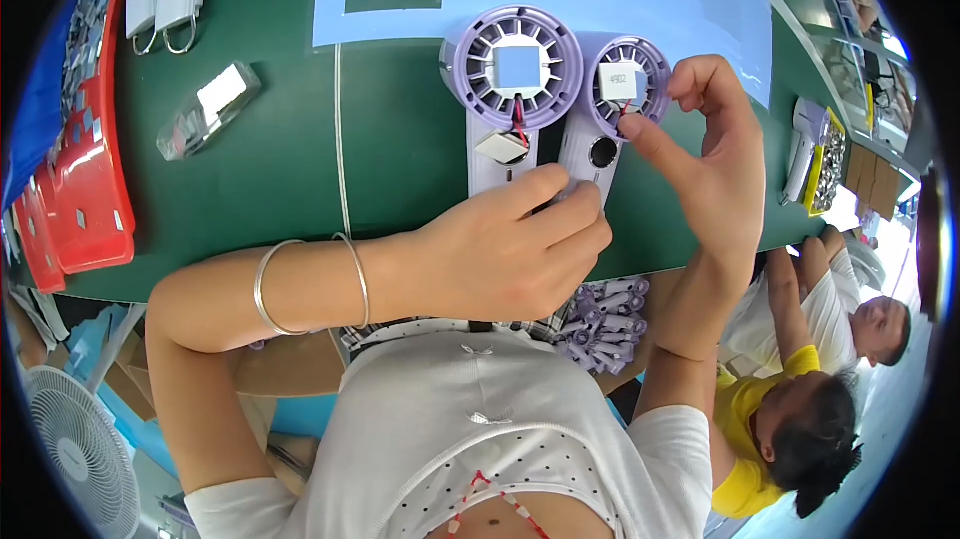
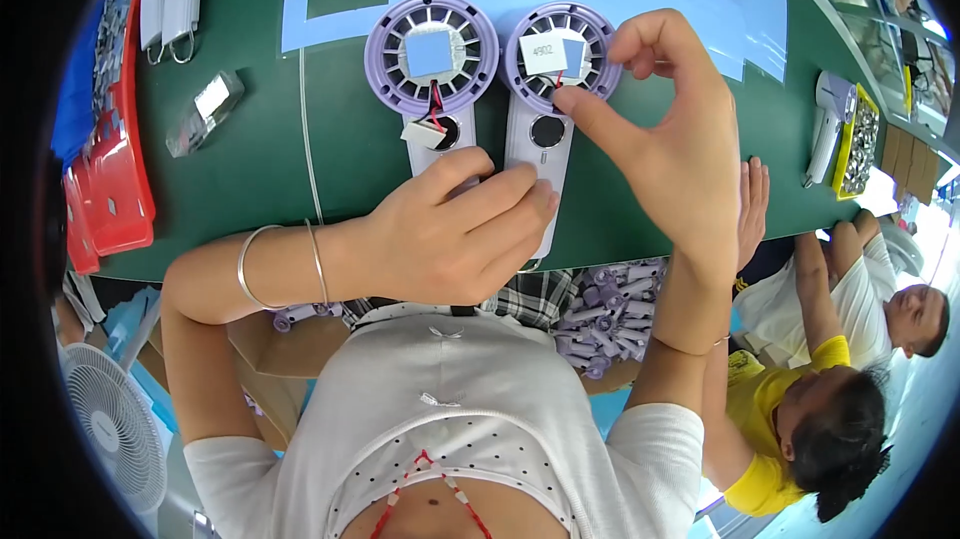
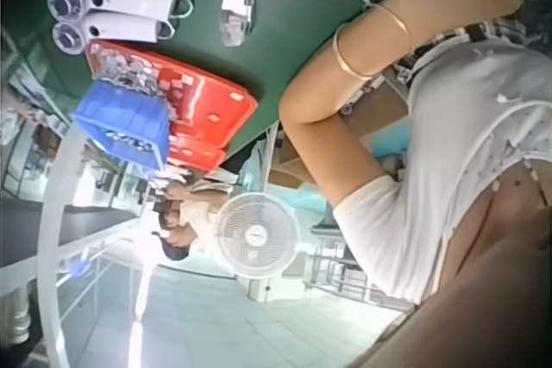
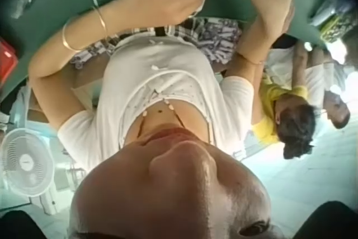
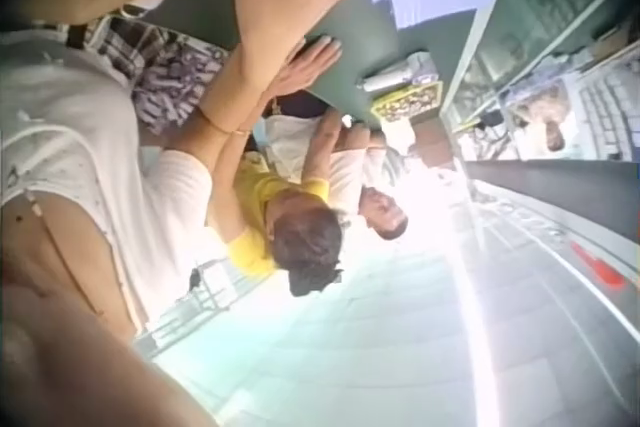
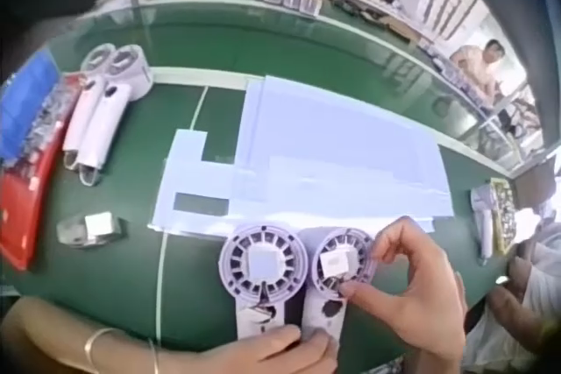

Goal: The person assembles small portable hand fans by hand, inserting electronic components and fan blades into plastic housings.

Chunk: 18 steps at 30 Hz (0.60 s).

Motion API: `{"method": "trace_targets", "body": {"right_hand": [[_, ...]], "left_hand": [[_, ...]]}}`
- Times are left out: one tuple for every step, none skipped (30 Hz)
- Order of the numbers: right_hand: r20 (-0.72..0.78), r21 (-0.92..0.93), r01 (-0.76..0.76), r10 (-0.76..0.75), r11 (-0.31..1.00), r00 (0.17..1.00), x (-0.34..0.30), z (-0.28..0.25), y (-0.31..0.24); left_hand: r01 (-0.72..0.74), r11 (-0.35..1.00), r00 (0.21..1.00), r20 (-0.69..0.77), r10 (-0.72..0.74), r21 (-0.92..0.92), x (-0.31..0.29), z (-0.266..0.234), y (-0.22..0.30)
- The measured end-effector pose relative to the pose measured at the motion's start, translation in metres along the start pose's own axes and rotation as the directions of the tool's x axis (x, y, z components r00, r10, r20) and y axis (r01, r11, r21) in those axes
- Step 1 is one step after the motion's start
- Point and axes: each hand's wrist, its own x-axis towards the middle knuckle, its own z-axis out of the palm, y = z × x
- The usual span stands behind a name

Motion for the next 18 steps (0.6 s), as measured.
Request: {"method": "trace_targets", "body": {"right_hand": [[0.035,0.011,-0.040,0.040,0.999,0.999,0.003,-0.002,-0.001],[0.067,0.018,-0.082,0.081,0.996,0.994,0.005,-0.003,-0.001],[0.074,0.014,-0.082,0.080,0.997,0.994,0.005,-0.002,-0.004],[0.009,-0.032,-0.026,0.026,0.999,1.000,0.003,0.000,-0.007],[-0.051,-0.079,0.031,-0.036,0.996,0.998,0.003,0.003,-0.011],[-0.044,-0.081,0.035,-0.039,0.996,0.998,0.003,0.004,-0.017],[-0.049,-0.129,0.123,-0.130,0.984,0.990,0.004,0.003,-0.025],[-0.051,-0.173,0.206,-0.217,0.963,0.975,0.005,0.004,-0.030],[-0.047,-0.172,0.206,-0.217,0.963,0.975,0.005,0.005,-0.030],[-0.004,-0.311,0.253,-0.267,0.916,0.964,0.006,0.006,-0.031],[0.045,-0.444,0.298,-0.311,0.845,0.949,0.007,0.006,-0.031],[0.048,-0.444,0.300,-0.313,0.844,0.949,0.008,0.005,-0.029],[0.051,-0.430,0.341,-0.354,0.836,0.934,0.010,0.004,-0.027],[0.060,-0.421,0.381,-0.394,0.823,0.917,0.011,0.004,-0.026],[0.069,-0.424,0.385,-0.395,0.820,0.916,0.011,0.004,-0.025],[0.058,-0.430,0.381,-0.396,0.819,0.916,0.010,0.005,-0.025],[0.043,-0.433,0.375,-0.397,0.819,0.917,0.010,0.005,-0.024],[0.048,-0.432,0.379,-0.399,0.818,0.916,0.010,0.005,-0.022]], "left_hand": [[0.009,1.000,1.000,-0.005,-0.009,-0.001,0.000,0.000,0.000],[-0.004,1.000,1.000,-0.006,0.004,0.003,0.000,0.000,-0.001],[-0.017,1.000,1.000,-0.007,0.017,0.007,0.000,0.000,-0.002],[-0.012,1.000,1.000,-0.012,0.012,0.005,0.000,0.001,-0.001],[-0.017,1.000,1.000,-0.017,0.017,-0.002,0.000,0.001,0.000],[-0.022,1.000,1.000,-0.022,0.022,-0.010,0.000,0.001,0.000],[-0.017,1.000,1.000,-0.025,0.016,-0.009,0.000,0.001,0.000],[-0.024,1.000,1.000,-0.021,0.024,-0.001,-0.001,0.001,0.000],[-0.031,0.999,0.999,-0.016,0.031,0.006,-0.001,0.001,0.000],[-0.027,1.000,1.000,-0.016,0.027,0.005,-0.002,0.001,0.001],[-0.027,1.000,1.000,-0.017,0.027,0.005,-0.002,0.001,0.001],[-0.026,1.000,1.000,-0.017,0.026,0.006,-0.001,0.001,0.001],[-0.023,1.000,1.000,-0.018,0.023,0.007,-0.002,0.001,0.001],[-0.023,1.000,1.000,-0.017,0.023,0.005,-0.002,0.002,0.001],[-0.023,1.000,1.000,-0.015,0.023,0.005,-0.002,0.003,0.001],[-0.016,1.000,1.000,-0.022,0.017,0.003,-0.003,0.004,0.001],[-0.019,1.000,1.000,-0.022,0.019,0.004,-0.003,0.003,0.001],[-0.021,1.000,1.000,-0.021,0.021,0.005,-0.002,0.003,0.001]]}}
